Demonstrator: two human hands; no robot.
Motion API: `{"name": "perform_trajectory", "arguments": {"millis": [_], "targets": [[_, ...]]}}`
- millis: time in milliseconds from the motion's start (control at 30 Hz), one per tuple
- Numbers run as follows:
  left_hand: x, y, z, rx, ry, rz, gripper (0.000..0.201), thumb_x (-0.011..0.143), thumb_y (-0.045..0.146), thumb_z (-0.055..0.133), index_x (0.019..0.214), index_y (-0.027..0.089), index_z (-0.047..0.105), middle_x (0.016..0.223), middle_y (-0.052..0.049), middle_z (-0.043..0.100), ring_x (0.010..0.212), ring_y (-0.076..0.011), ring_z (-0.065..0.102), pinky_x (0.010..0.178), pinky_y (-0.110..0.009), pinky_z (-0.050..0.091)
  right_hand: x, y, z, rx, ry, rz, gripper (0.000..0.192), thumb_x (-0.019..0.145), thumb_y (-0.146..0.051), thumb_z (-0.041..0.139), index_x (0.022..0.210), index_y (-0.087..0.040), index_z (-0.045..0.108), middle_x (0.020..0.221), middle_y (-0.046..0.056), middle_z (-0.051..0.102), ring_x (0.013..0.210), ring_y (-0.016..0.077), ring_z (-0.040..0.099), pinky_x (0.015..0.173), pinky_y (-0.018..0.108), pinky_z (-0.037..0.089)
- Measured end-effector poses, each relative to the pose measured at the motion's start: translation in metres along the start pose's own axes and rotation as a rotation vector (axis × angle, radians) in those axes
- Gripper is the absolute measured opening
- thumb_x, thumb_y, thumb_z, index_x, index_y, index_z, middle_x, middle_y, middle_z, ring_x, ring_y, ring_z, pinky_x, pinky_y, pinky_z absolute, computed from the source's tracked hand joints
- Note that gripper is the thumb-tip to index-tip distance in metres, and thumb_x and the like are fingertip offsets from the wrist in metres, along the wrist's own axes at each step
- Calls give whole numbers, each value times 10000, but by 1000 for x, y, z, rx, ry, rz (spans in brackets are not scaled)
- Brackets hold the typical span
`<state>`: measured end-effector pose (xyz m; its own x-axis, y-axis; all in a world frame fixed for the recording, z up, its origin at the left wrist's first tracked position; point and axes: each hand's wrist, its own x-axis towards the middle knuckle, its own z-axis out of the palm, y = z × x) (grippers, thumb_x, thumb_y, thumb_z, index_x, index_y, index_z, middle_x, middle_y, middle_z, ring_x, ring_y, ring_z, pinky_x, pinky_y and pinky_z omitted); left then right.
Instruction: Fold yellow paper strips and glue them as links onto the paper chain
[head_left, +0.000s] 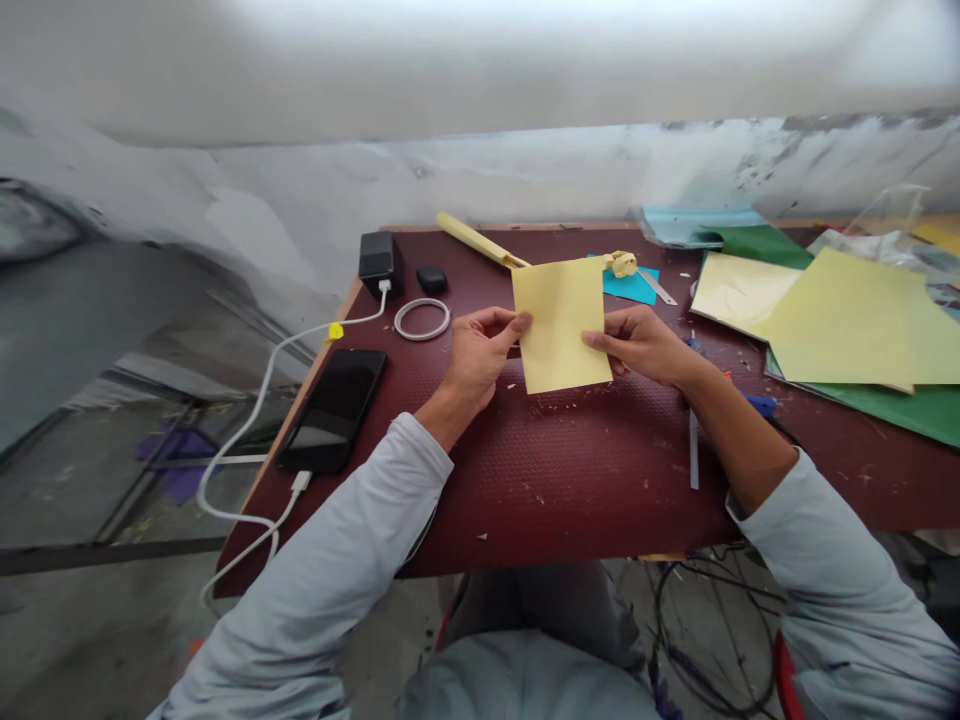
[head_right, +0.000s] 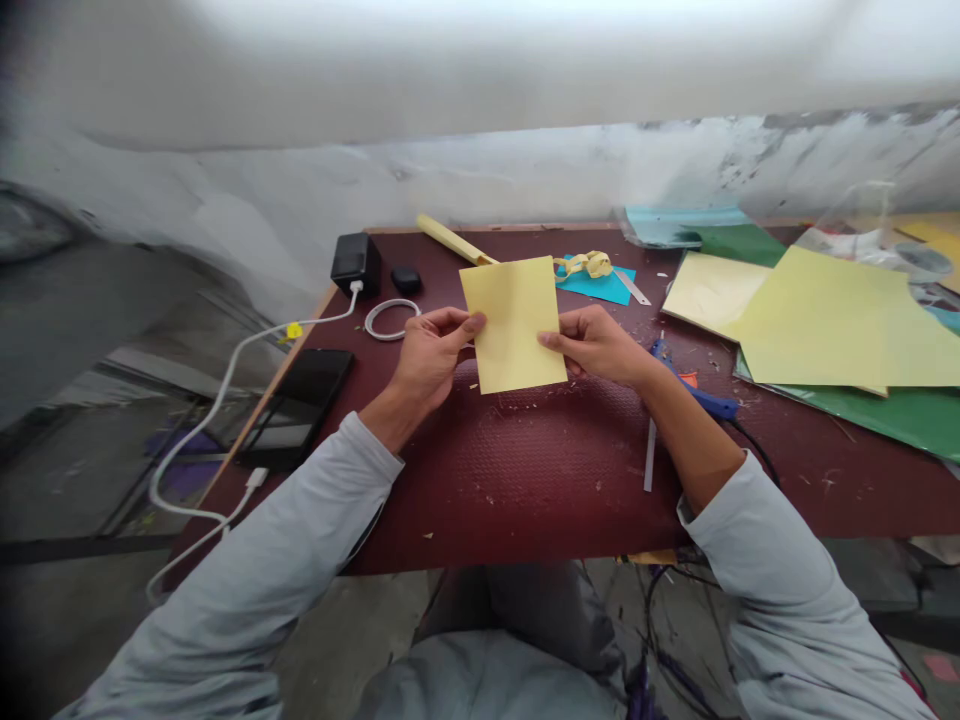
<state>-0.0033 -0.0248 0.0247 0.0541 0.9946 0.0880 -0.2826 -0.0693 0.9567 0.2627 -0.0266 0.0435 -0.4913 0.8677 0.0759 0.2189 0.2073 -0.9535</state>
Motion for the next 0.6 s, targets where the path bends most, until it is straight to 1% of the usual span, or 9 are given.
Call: {"name": "perform_trajectory", "arguments": {"millis": [100,200,400,467,600], "targets": [[0,1,0,-7,5,-7,482,734,566,994,882,172,760,935,-59,810,790,-151,744,757,-316,650,0,0,0,9,-20,8,362,1028,-516,799,918,-172,798,643,-17,651,482,68,525,419,208,400],[1,2,0,-8,20,18,500,725,586,993,867,178,740,921,-49,799,779,-143,731,745,-304,643,0,-1,1,7,-38,7,364,1040,-517,782,916,-175,801,648,-16,651,482,66,521,422,206,402],[3,6,-1,-80,55,43,455,718,509,1009,854,187,718,924,-36,794,791,-135,720,718,-267,628,-1,0,-1,9,-81,20,337,1041,-497,785,958,-173,816,666,-18,653,496,62,519,436,197,406],[3,8,-1,-82,61,48,445,734,498,1000,848,185,705,915,-33,783,786,-129,711,714,-258,624,-1,0,-1,4,-90,30,337,1047,-499,775,971,-173,817,674,-17,659,493,60,517,433,195,404],[2,12,-1,-62,65,33,429,768,482,966,880,195,667,970,-40,784,822,-137,719,729,-265,625,-2,0,-2,3,-138,54,336,1041,-501,778,953,-178,806,700,-12,682,491,66,537,435,204,426]]}}
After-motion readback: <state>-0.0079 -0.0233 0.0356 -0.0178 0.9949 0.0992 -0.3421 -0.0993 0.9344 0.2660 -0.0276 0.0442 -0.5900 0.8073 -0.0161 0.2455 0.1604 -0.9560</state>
